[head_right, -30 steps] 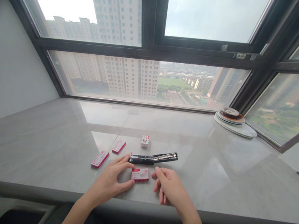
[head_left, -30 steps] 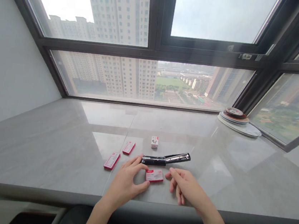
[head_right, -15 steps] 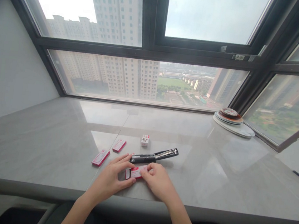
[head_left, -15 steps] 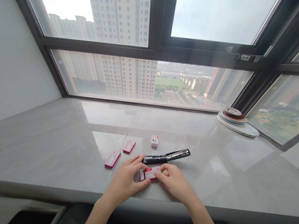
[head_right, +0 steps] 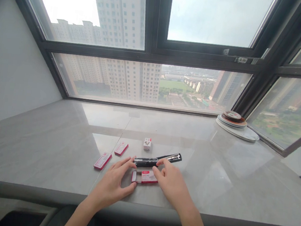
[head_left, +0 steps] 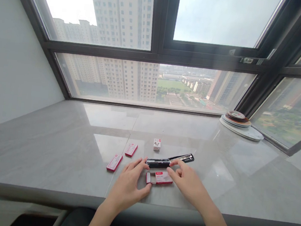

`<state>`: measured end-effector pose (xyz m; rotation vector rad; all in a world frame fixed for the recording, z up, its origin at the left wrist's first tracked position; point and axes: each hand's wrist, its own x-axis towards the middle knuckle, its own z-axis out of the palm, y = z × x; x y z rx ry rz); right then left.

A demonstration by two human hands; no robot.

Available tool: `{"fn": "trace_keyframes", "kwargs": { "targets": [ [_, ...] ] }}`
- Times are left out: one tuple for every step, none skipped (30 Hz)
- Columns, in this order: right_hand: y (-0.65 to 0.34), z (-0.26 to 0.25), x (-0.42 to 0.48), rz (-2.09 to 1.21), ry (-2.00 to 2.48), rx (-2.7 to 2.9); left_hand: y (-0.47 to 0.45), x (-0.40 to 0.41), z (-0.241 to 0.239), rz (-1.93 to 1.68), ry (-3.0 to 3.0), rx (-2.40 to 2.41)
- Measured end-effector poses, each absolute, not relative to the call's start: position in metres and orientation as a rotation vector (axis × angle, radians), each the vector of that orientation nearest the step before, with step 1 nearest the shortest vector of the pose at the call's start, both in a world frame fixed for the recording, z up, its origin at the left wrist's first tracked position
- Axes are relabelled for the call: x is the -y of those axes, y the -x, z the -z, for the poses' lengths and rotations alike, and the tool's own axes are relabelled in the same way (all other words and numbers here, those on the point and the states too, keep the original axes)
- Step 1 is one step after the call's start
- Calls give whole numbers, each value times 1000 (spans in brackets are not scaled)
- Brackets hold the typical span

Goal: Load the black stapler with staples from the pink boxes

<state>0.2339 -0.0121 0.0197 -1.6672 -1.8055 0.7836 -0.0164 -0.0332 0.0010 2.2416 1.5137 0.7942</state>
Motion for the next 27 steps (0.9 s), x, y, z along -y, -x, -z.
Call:
{"fn": "trace_keyframes", "kwargs": {
  "targets": [
    [-227,-25,11,-736,1649,1842,16,33,-1,-797,-2246,-1515],
    [-219,-29,9,-712,1640,1874,16,33,0,-797,-2253,-1514],
    [-212,-32,7,-711,1632,1904,15,33,0,-795,-2260,-1512],
    [-204,-34,5,-731,1619,1927,15,33,1,-791,-2267,-1509],
    [-198,-33,3,-780,1596,1937,15,32,2,-786,-2274,-1506],
    [-193,-32,0,-852,1563,1925,16,32,3,-781,-2279,-1503],
    [-188,-28,-3,-947,1525,1890,16,32,3,-777,-2282,-1502],
    [-185,-25,-6,-1052,1489,1833,16,31,4,-773,-2283,-1501],
    [-182,-20,-8,-1152,1455,1765,16,31,4,-773,-2284,-1501],
    [-180,-16,-11,-1224,1428,1698,16,31,4,-774,-2284,-1500],
    [-177,-13,-13,-1254,1412,1641,16,31,4,-776,-2284,-1500],
    [-175,-10,-15,-1244,1400,1611,16,31,3,-777,-2284,-1499],
    [-172,-9,-16,-1202,1393,1610,16,31,2,-778,-2283,-1498],
    [-169,-8,-17,-1134,1389,1630,16,31,1,-778,-2282,-1496],
    [-166,-9,-18,-1055,1392,1664,16,31,1,-777,-2280,-1494],
    [-163,-10,-19,-975,1406,1700,16,31,0,-777,-2278,-1492],
    [-162,-12,-20,-898,1433,1731,16,31,-1,-779,-2274,-1492],
    [-161,-15,-20,-823,1476,1753,16,31,-2,-783,-2269,-1494],
    [-161,-17,-20,-751,1533,1764,16,32,-2,-788,-2263,-1498],
    [-163,-18,-20,-688,1596,1771,16,32,-2,-791,-2257,-1501],
    [-165,-19,-19,-642,1653,1776,16,32,-2,-794,-2253,-1502],
    [-167,-19,-19,-623,1686,1781,16,32,-2,-795,-2251,-1500],
    [-169,-18,-18,-640,1692,1783,16,33,-2,-795,-2253,-1496],
    [-171,-17,-17,-700,1673,1777,17,33,-2,-794,-2256,-1491],
    [-172,-15,-16,-792,1638,1758,17,33,-1,-792,-2259,-1487],
    [-172,-13,-15,-896,1596,1726,17,33,-1,-788,-2262,-1486],
    [-171,-11,-15,-989,1557,1683,17,33,-1,-784,-2264,-1487]
  ]
}}
